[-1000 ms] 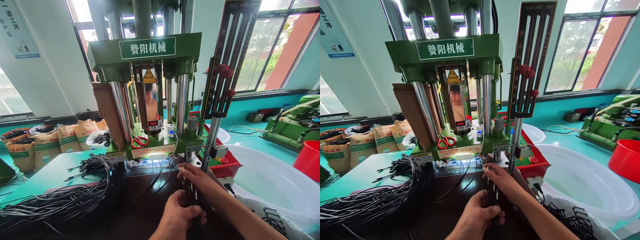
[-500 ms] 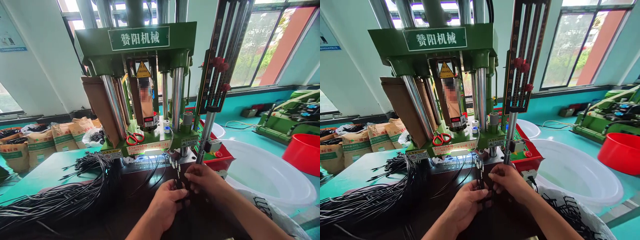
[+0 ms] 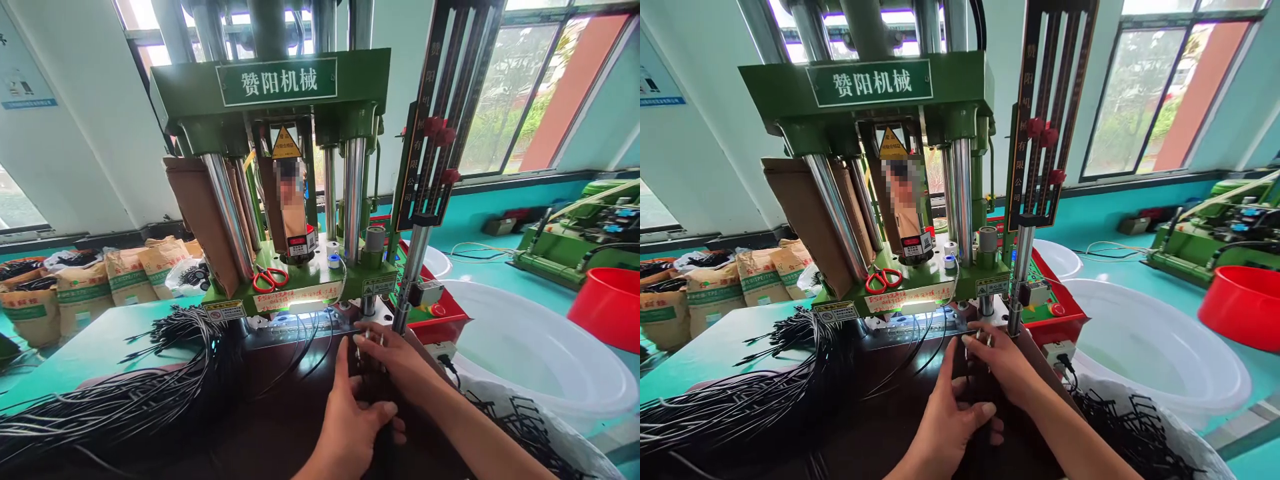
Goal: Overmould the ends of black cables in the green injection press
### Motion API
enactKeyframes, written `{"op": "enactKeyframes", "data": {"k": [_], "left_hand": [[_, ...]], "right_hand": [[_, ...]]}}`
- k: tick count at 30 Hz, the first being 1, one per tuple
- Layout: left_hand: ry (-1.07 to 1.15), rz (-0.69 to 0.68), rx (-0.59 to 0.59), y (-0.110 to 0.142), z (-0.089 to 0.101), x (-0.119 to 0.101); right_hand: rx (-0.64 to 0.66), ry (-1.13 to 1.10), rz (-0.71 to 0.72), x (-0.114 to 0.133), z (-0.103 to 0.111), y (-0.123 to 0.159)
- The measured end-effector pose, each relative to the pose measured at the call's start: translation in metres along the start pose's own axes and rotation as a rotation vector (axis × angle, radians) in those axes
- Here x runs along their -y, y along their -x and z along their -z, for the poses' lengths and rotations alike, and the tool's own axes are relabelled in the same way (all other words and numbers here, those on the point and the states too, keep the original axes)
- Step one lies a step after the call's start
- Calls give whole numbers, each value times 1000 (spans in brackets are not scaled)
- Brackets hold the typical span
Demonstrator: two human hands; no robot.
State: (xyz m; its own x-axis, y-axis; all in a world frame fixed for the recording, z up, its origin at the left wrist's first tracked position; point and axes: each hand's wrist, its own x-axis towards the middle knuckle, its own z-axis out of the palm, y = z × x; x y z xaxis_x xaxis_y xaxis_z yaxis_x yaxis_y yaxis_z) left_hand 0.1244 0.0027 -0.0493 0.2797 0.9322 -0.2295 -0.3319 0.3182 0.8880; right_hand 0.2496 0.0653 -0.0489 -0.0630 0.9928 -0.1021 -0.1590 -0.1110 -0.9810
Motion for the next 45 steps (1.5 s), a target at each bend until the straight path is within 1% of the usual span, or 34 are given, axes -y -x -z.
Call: {"op": "enactKeyframes", "data": {"k": [1, 4, 5, 6, 8, 11, 13, 16, 18, 21, 24, 27, 29, 31, 33, 35, 38, 39, 41, 43, 45], "left_hand": [[3, -1, -15, -1, 0, 2], [-39, 25, -35, -5, 1, 8], [-79, 32, -34, -6, 2, 10], [-128, 29, -35, -7, 3, 13], [-206, -9, -21, -8, 4, 17], [-184, -37, 31, -9, 5, 19], [-133, -15, 33, -9, 6, 18], [-75, 22, -17, -9, 6, 13], [-26, 60, -34, -9, 6, 8], [38, 124, -21, -6, 4, 2], [92, 154, 11, -5, 3, 2], [111, 119, 27, -8, 5, 7], [52, 91, 30, -11, 6, 12], [-58, 71, 9, -13, 6, 15], [-175, 50, -16, -14, 5, 16], [-232, 40, -41, -14, 3, 17], [-167, 39, -85, -12, 3, 15], [-115, 50, -84, -12, 4, 14], [-16, 94, -45, -10, 6, 12], [47, 141, 8, -9, 9, 11], [57, 171, 36, -9, 11, 12]], "right_hand": [[-34, 138, 46, -1, -1, -1], [-230, 511, 193, -7, -1, -6], [-279, 589, 224, -10, -1, -8], [-300, 633, 243, -11, -1, -10], [-258, 599, 244, -14, -1, -10], [-179, 347, 179, -16, -3, -9], [-183, 194, 121, -18, -2, -8], [-207, 86, 63, -22, -1, -9], [-194, 24, 50, -24, -1, -11], [-129, -46, 71, -28, -5, -16], [-115, 0, 102, -33, -10, -22], [-145, 69, 124, -38, -12, -27], [-160, 115, 138, -40, -11, -29], [-164, 156, 143, -41, -9, -31], [-164, 179, 142, -38, -6, -31], [-165, 179, 142, -32, -2, -30], [-148, 144, 131, -18, 5, -26], [-130, 134, 128, -14, 7, -23], [-72, 150, 127, -6, 10, -19], [-24, 245, 155, -2, 11, -16], [-24, 386, 209, -2, 12, -16]]}}
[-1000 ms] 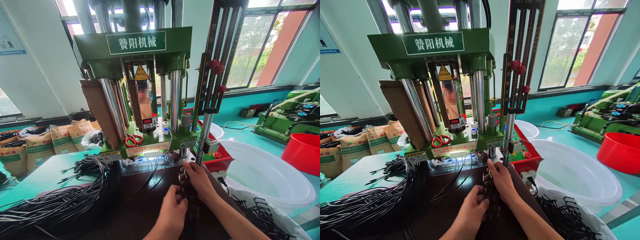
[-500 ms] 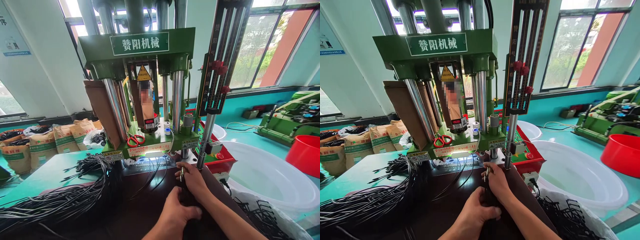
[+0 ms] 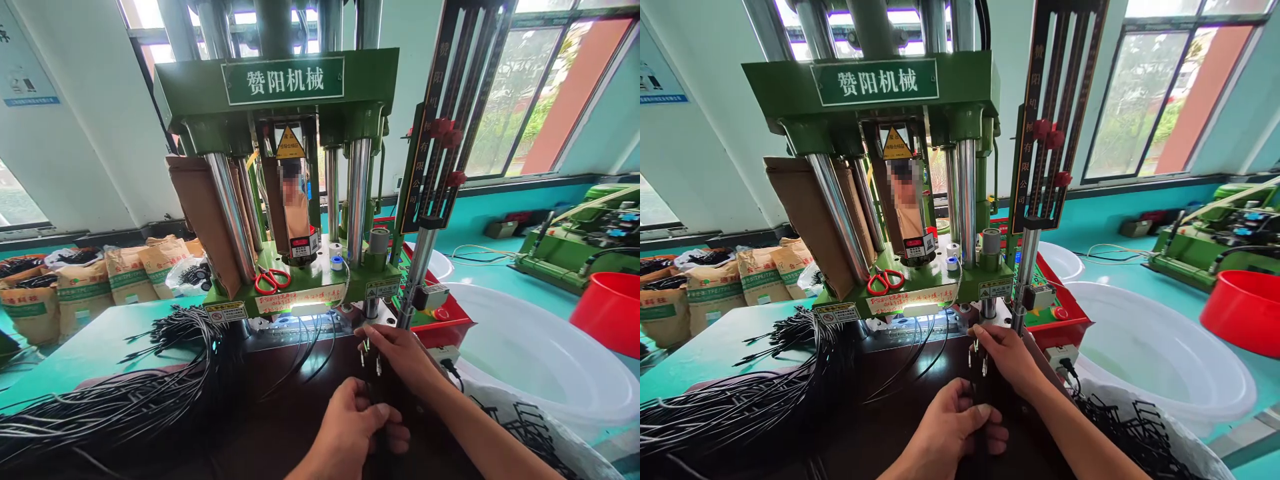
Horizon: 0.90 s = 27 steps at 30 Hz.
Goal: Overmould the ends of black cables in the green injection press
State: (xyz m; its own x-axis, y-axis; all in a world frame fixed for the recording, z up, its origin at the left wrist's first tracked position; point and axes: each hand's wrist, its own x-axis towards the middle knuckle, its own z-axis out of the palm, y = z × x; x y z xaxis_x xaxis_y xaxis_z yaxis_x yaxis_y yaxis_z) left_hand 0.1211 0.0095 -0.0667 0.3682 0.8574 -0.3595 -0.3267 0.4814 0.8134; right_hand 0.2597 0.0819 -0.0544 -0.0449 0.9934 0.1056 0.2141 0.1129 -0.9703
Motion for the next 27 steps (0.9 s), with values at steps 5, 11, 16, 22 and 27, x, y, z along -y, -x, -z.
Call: {"op": "enactKeyframes", "data": {"k": [5, 11, 16, 22, 27], "left_hand": [[-69, -50, -72, -1, -2, 5], [-20, -20, -67, 2, -8, -3], [-44, 1, 21, -1, -5, 0], [-64, -53, -79, -3, -2, 4], [54, 23, -84, 1, -4, -7]], "right_hand": [[-90, 206, 23, -15, -3, -5], [-64, -24, -22, -10, -6, -1], [27, 14, 22, 1, -7, 2], [-51, 61, -22, -10, -5, -1], [-44, 21, -11, -14, -7, 2]]}}
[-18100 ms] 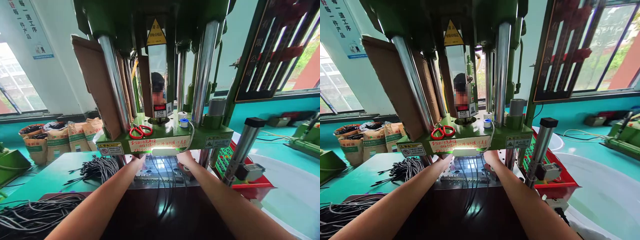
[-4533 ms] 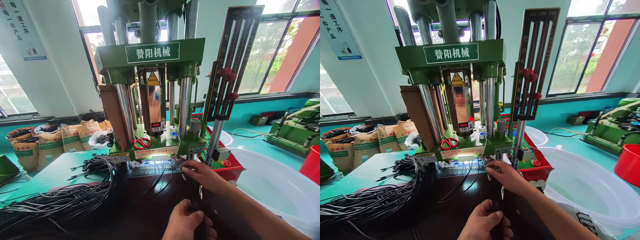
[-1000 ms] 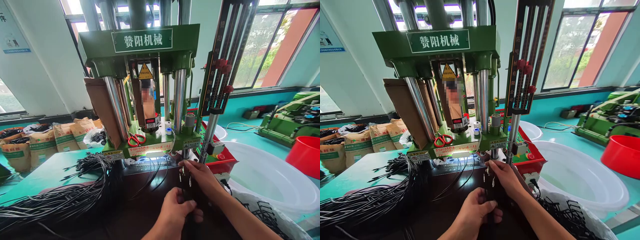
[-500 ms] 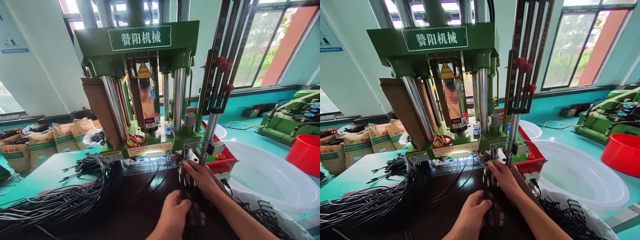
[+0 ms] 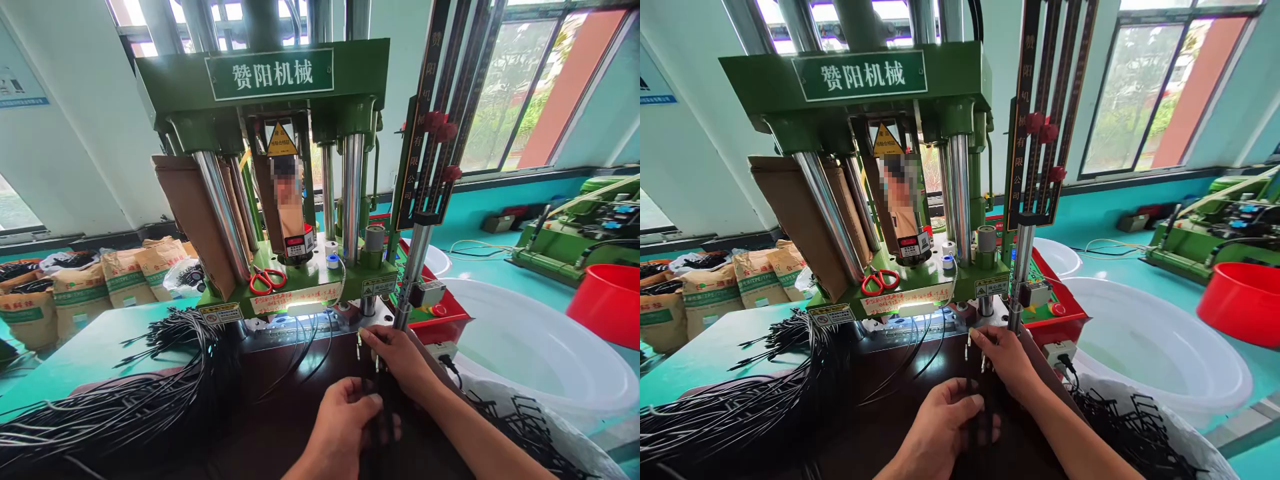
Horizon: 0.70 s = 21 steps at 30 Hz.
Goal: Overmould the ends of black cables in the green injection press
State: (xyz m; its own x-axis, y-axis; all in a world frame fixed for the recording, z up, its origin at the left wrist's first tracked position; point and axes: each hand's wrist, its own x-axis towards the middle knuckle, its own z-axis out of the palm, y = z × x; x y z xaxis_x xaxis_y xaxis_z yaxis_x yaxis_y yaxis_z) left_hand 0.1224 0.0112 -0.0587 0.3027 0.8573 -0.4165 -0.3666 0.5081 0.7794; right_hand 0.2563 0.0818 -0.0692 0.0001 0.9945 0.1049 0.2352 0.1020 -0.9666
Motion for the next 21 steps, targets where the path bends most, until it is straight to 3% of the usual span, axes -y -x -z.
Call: {"op": "enactKeyframes", "data": {"k": [8, 12, 16, 21], "left_hand": [[100, 8, 44, -3, -7, 1], [123, -26, 64, -4, -6, -1], [131, -28, 29, -1, -1, -7], [142, -5, -147, 6, 11, -13]], "right_hand": [[-3, 23, 51, 5, -7, 3], [190, 124, 190, 16, -7, 14], [382, 227, 228, 17, -11, 9], [153, 591, 370, 4, -31, -38]]}}
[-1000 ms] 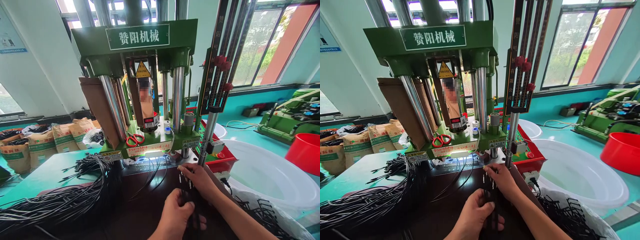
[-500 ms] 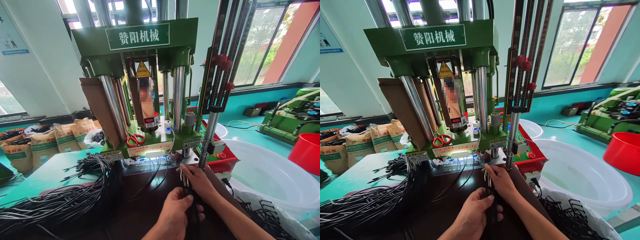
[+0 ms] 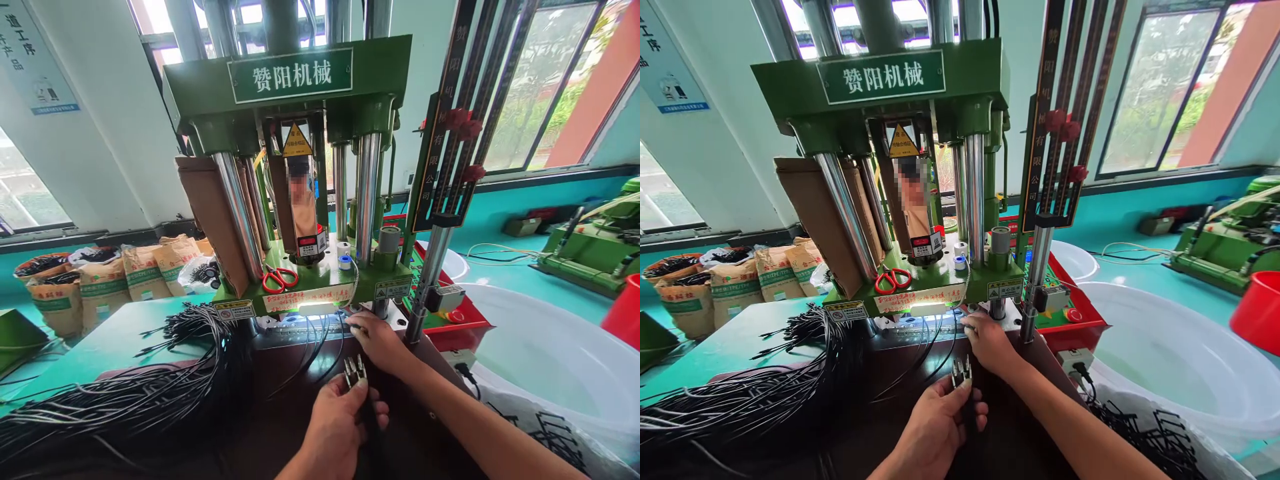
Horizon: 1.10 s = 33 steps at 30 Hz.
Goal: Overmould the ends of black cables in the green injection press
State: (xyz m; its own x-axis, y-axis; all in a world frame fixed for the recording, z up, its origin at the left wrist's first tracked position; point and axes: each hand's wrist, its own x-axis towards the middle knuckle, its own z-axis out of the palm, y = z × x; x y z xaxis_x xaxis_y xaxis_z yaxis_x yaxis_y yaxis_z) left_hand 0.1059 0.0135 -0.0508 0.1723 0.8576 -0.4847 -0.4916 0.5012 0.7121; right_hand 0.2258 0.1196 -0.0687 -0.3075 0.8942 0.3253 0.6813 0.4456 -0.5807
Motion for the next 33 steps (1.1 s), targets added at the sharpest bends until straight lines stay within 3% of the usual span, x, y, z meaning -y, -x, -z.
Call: {"op": "enactKeyframes", "data": {"k": [4, 8, 11, 15, 17, 19, 20, 22, 27, 33], "left_hand": [[30, -52, -25, 0, 10, 0], [39, -75, -7, -2, 17, 3], [42, -63, -6, -2, 19, 2], [10, -60, 7, -2, 14, -1], [-27, -44, 10, -3, 8, -1], [-68, -36, 46, -6, 1, 0], [-88, -35, 77, -7, -2, 2], [-125, -37, 139, -9, -9, 5], [-221, -30, 190, -8, -16, 11], [-375, -52, 232, -6, -13, 13]], "right_hand": [[37, 116, 59, 4, -22, -28], [43, 224, 64, 18, -26, -24], [51, 280, 25, 21, -8, -2], [86, 291, -107, 9, 38, 44], [231, 68, -180, 2, 59, 69], [384, -263, -367, -4, 70, 92], [401, -419, -463, -6, 72, 102], [296, -650, -567, -5, 67, 115], [-46, -933, -527, 8, 40, 117], [-129, -928, -467, 16, 25, 107]]}}
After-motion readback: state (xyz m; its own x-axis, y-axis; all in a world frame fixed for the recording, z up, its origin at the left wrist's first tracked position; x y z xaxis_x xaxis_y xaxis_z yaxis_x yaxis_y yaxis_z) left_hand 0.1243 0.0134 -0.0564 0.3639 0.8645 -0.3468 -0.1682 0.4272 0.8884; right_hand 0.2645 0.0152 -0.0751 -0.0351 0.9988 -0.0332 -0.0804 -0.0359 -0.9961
